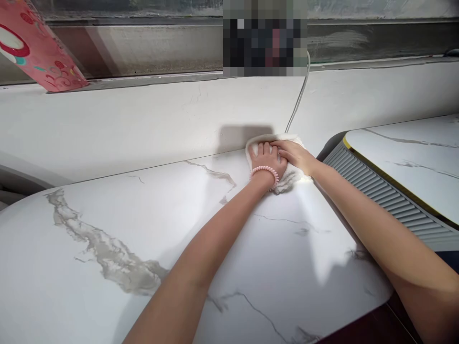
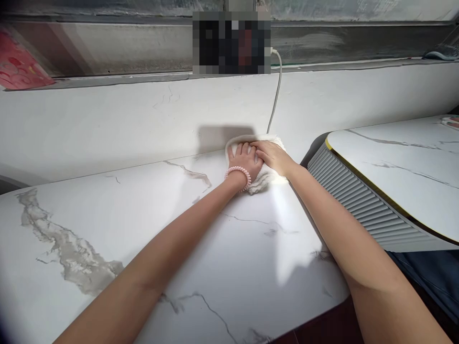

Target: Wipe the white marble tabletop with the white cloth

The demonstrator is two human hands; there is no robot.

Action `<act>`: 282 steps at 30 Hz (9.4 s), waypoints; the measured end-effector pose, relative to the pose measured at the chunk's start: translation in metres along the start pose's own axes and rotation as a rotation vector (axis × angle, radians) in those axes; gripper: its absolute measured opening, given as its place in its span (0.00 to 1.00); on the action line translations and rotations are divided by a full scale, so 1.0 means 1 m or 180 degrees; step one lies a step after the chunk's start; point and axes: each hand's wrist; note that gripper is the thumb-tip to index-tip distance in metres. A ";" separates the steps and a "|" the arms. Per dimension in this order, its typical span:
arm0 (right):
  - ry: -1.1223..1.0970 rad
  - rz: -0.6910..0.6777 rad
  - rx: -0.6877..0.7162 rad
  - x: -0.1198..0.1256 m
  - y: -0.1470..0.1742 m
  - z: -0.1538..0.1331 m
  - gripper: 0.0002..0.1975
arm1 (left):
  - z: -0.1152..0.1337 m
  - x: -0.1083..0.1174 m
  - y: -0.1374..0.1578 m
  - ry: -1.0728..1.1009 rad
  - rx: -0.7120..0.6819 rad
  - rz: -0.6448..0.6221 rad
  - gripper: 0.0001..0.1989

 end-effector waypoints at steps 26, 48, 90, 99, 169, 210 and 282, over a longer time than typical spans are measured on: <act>0.0410 -0.0115 -0.0722 0.051 0.210 -0.115 0.26 | 0.107 0.000 0.181 0.0012 -0.0631 -0.0163 0.31; 0.0254 -0.0044 -0.0530 0.029 0.117 -0.080 0.26 | 0.050 0.005 0.105 0.0342 -0.0544 -0.0160 0.29; 0.0172 0.0070 -0.0136 -0.005 0.094 -0.107 0.27 | 0.007 0.024 0.130 -0.0047 -0.0283 -0.0099 0.30; 0.0301 0.0050 -0.0268 0.002 0.166 -0.172 0.24 | 0.020 0.029 0.207 -0.0070 -0.0748 -0.0075 0.30; -0.0005 0.0075 -0.0084 -0.078 0.076 -0.243 0.21 | -0.101 0.064 0.225 -0.0064 -0.0076 -0.0145 0.28; -0.0027 0.0295 -0.0338 -0.151 -0.075 -0.238 0.22 | -0.237 0.088 0.130 -0.0052 -0.0125 -0.0041 0.25; -0.0025 0.0132 -0.0097 -0.216 -0.085 -0.368 0.21 | -0.349 0.125 0.221 -0.0048 -0.0246 0.0038 0.24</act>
Point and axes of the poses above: each hand's wrist, its own y-axis away from the middle knuckle, its own x-axis out of the back of the hand, z = x × y, and after that the axes turned 1 degree about -y, right-handed
